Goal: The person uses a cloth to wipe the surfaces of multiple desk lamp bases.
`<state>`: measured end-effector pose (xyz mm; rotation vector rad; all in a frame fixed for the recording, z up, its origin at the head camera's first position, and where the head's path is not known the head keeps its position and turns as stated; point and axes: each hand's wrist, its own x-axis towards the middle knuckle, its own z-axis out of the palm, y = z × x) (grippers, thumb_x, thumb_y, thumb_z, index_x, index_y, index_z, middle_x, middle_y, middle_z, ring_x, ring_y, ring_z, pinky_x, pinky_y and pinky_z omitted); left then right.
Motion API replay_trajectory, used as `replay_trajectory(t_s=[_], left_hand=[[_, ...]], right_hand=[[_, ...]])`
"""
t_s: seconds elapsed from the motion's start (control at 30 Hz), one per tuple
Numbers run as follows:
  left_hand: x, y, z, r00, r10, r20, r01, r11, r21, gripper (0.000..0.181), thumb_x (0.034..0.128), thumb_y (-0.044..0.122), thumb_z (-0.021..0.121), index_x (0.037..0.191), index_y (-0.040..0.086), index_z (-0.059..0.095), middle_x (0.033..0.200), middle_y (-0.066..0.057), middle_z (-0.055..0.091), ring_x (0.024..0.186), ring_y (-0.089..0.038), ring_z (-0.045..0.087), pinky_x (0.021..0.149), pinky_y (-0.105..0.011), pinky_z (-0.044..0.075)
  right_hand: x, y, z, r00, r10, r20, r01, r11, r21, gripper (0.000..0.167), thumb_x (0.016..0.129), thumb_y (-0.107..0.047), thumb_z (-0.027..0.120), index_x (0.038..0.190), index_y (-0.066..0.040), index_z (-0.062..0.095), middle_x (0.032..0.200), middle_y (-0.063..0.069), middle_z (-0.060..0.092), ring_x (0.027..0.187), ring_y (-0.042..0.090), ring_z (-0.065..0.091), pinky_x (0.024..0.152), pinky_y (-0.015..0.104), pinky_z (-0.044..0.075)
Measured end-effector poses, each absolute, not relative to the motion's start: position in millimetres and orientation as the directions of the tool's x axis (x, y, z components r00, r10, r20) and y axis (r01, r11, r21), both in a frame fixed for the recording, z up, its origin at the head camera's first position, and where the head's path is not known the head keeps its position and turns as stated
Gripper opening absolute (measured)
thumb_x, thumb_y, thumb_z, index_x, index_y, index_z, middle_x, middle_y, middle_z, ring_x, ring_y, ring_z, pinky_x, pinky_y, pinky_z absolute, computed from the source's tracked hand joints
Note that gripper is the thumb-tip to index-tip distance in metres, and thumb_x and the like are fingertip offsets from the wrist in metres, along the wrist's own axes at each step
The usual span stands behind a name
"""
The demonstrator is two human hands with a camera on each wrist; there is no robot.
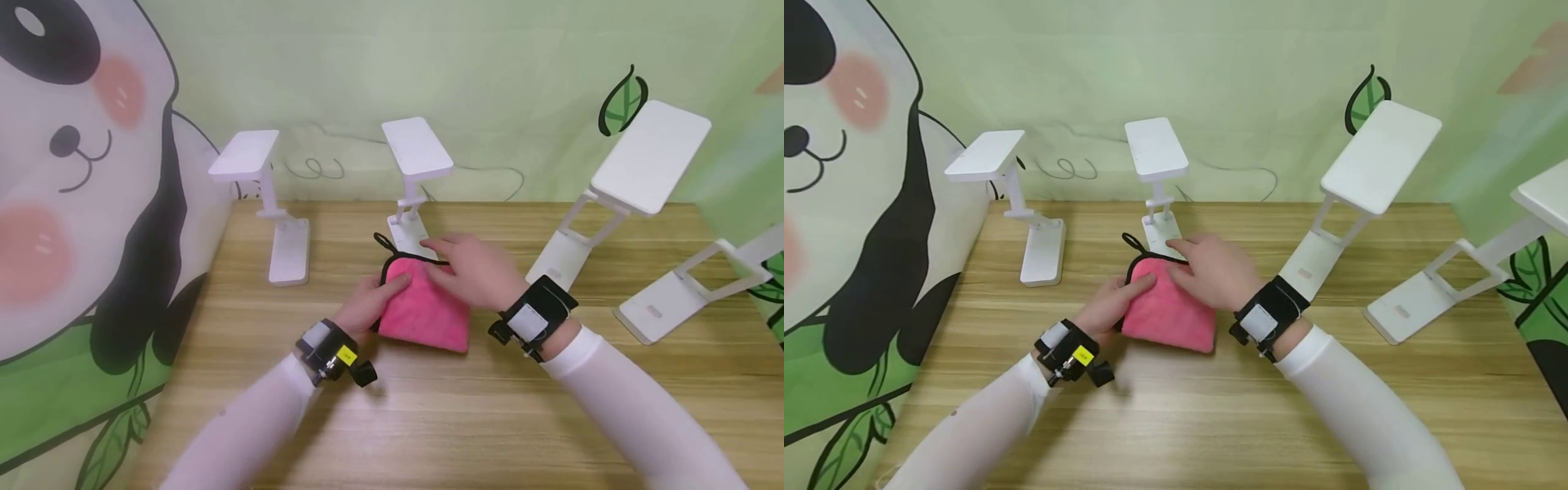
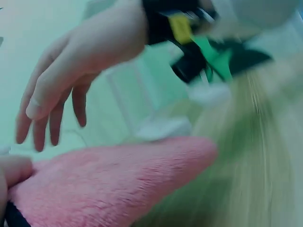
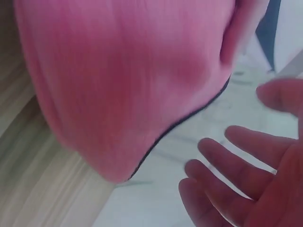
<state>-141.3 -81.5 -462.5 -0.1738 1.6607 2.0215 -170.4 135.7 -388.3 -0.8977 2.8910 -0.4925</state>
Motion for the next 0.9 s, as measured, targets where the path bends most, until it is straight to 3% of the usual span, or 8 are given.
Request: replay_trajectory(t_s=[0.2,0.33,0.43,0.6,0.9], left_hand=[[-138,-69,-452,-0.876,0.192,-0.441,-0.48,-0.277,0.832,0.036,0.1074,0.037,0.066,0.126,0.006,0.067,0.096,-0.002,0.076,0.08,-0.013,0.072,0.069,-0.026,0.058],[-140,-66,-447,-0.885,0.158,-0.439,-0.466,-0.315,0.827,0.033,0.1082,0.038,0.063,0.118,0.007,0.069,0.093,0.001,0.076,0.079,-0.01,0.07,0.07,-0.024,0.057],[-142,-66,-446,-0.887,0.147,-0.438,-0.461,-0.343,0.818,0.03,0.1086,0.034,0.061,0.115,0.006,0.069,0.092,0.002,0.075,0.079,-0.009,0.07,0.071,-0.024,0.058],[-144,-67,-446,-0.884,0.147,-0.444,-0.466,-0.365,0.806,0.03,0.1084,0.031,0.061,0.119,0.004,0.067,0.096,0.002,0.074,0.083,-0.009,0.069,0.074,-0.024,0.058],[-149,-73,-448,-0.867,0.222,-0.446,-0.498,-0.351,0.793,0.021,0.1096,0.029,0.058,0.115,0.01,0.064,0.092,0.004,0.074,0.078,-0.008,0.069,0.071,-0.025,0.058]], right_hand=[[-142,128,-391,-0.721,-0.689,0.071,-0.685,0.693,-0.225,0.095,0.094,-0.059,0.075,0.163,-0.003,0.041,0.165,0.02,0.043,0.151,0.039,0.042,0.119,0.055,0.039],[-127,124,-403,-0.696,-0.714,0.08,-0.714,0.675,-0.185,0.109,0.087,-0.054,0.084,0.167,-0.003,0.031,0.174,0.019,0.026,0.16,0.04,0.024,0.123,0.06,0.03],[-122,124,-412,-0.7,-0.706,0.106,-0.713,0.684,-0.156,0.103,0.09,-0.037,0.087,0.167,-0.001,0.028,0.173,0.021,0.025,0.16,0.041,0.024,0.124,0.062,0.028],[-119,124,-424,-0.725,-0.672,0.151,-0.688,0.717,-0.113,0.081,0.097,-0.013,0.075,0.164,0.002,0.034,0.166,0.024,0.038,0.155,0.039,0.037,0.123,0.056,0.033],[-117,122,-426,-0.738,-0.642,0.205,-0.671,0.731,-0.126,0.068,0.098,-0.004,0.072,0.16,0.0,0.045,0.158,0.025,0.05,0.145,0.039,0.051,0.112,0.052,0.047]])
